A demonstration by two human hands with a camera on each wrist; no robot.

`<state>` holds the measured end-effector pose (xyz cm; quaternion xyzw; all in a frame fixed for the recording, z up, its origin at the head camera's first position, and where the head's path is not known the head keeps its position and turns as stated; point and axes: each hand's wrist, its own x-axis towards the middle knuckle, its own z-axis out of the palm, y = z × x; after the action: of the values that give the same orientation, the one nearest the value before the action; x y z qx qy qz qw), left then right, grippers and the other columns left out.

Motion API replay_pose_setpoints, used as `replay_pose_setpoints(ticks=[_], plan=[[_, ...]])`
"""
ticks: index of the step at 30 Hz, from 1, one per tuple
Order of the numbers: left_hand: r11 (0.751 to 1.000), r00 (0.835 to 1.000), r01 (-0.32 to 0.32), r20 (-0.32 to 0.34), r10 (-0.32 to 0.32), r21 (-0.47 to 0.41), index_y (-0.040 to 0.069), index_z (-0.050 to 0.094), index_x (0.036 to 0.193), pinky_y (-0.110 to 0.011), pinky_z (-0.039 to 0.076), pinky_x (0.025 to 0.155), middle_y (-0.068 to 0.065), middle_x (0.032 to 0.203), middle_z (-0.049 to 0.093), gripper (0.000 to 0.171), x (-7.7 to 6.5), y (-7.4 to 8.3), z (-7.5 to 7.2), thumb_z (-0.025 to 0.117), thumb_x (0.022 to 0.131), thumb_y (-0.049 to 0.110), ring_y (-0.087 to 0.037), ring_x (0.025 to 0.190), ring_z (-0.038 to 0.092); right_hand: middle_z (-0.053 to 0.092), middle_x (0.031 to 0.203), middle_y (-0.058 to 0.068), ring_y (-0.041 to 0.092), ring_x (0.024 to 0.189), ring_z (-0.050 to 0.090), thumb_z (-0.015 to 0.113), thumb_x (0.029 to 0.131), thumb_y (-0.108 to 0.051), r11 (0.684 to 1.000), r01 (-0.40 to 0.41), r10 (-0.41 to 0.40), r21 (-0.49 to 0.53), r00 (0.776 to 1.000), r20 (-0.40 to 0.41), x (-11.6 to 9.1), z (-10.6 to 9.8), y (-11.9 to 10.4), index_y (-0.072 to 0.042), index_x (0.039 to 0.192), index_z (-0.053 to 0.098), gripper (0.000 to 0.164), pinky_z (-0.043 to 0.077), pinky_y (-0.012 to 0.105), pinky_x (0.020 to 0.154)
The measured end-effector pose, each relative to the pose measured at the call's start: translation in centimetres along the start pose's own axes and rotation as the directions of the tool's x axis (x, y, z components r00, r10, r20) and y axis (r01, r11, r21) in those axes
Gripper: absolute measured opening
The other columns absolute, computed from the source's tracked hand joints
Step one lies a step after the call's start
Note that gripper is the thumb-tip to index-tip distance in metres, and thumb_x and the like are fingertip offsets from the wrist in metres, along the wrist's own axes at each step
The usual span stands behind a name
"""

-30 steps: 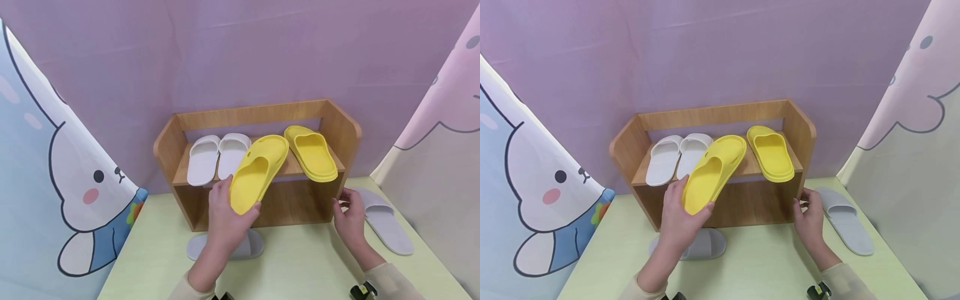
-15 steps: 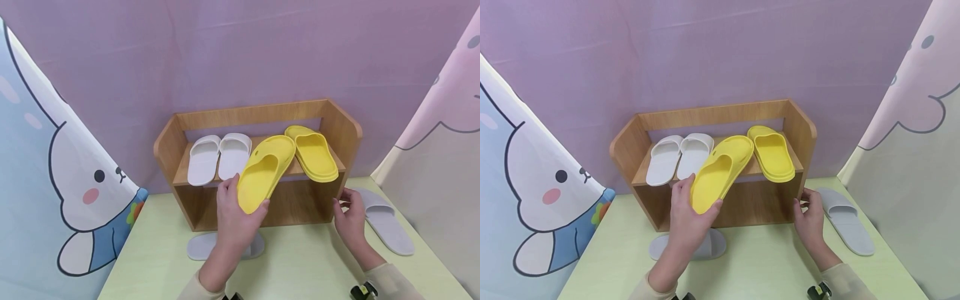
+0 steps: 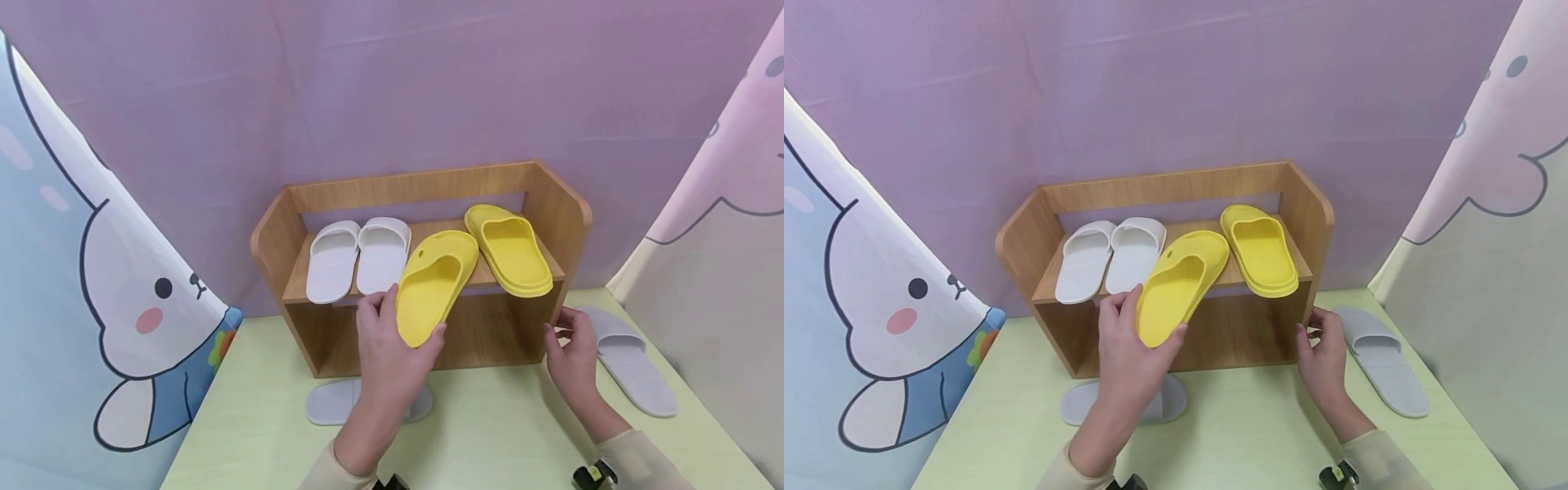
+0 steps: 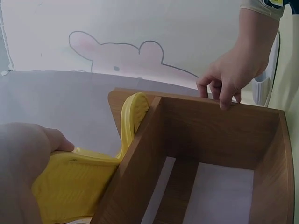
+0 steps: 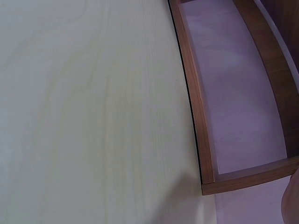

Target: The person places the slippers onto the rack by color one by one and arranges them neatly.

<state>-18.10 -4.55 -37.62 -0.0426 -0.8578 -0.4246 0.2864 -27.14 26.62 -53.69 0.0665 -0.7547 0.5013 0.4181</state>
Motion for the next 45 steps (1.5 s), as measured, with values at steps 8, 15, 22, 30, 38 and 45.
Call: replay_pose_setpoints(ticks=[8,15,22,30,38,45], plan=[[0.993,0.997,-0.077,-0.004,0.077,0.088,0.006,0.058,0.154,-0.046,0.056,0.102,-0.011,0.135,0.051,0.091,0.1,0.1,0.2,0.097,0.081,0.043,-0.027,0.125,0.050,0.068,0.109,0.025,0.004,0.097,0.060,0.069,0.089,0.025,1.000,-0.003,0.003,0.004,1.000,-0.002,0.0,0.0,0.0,0.015,0.124,0.065,0.037,0.046,0.010,0.078],[0.990,0.996,-0.081,0.058,0.075,0.113,0.011,0.056,0.155,-0.046,0.058,0.098,-0.009,0.135,0.050,0.092,0.0,0.3,-0.2,0.093,0.082,0.052,-0.028,0.124,0.049,0.068,0.109,0.023,0.004,0.097,0.059,0.069,0.089,0.025,1.000,-0.017,0.017,0.005,1.000,0.001,0.0,0.0,-0.2,0.015,0.125,0.064,0.037,0.046,0.010,0.078],[0.989,0.991,-0.073,0.120,0.058,0.127,0.012,0.054,0.157,-0.045,0.059,0.096,-0.008,0.136,0.050,0.098,-0.2,0.6,-0.6,0.093,0.079,0.056,-0.026,0.123,0.052,0.066,0.107,0.029,0.006,0.095,0.060,0.066,0.089,0.028,1.000,0.007,-0.007,0.014,1.000,-0.012,0.2,0.1,-2.3,0.019,0.122,0.062,0.035,0.046,0.010,0.077],[0.989,0.993,-0.056,0.111,0.041,0.137,0.013,0.056,0.155,-0.046,0.060,0.088,-0.007,0.131,0.053,0.093,-0.1,0.7,-0.4,0.092,0.080,0.055,-0.025,0.110,0.060,0.066,0.108,0.028,0.005,0.096,0.060,0.067,0.089,0.027,1.000,-0.010,0.010,0.003,1.000,-0.009,0.2,0.1,-2.1,0.018,0.123,0.063,0.035,0.047,0.011,0.077],[0.984,0.997,-0.057,0.062,0.047,0.168,0.011,0.056,0.153,-0.046,0.060,0.084,-0.009,0.124,0.053,0.089,0.2,0.9,0.1,0.091,0.084,0.055,-0.028,0.104,0.060,0.066,0.109,0.025,0.004,0.096,0.059,0.067,0.090,0.026,0.999,-0.035,0.035,-0.003,0.999,-0.001,0.2,0.0,-1.7,0.017,0.124,0.062,0.035,0.045,0.010,0.075],[0.980,0.992,-0.074,0.110,0.055,0.182,0.008,0.054,0.159,-0.047,0.063,0.087,-0.011,0.129,0.053,0.097,0.4,1.2,0.2,0.089,0.085,0.062,-0.029,0.108,0.062,0.066,0.108,0.028,0.006,0.095,0.061,0.065,0.090,0.027,0.999,-0.037,0.037,0.022,0.999,0.005,0.5,-0.3,-4.6,0.019,0.122,0.061,0.033,0.045,0.011,0.075]])
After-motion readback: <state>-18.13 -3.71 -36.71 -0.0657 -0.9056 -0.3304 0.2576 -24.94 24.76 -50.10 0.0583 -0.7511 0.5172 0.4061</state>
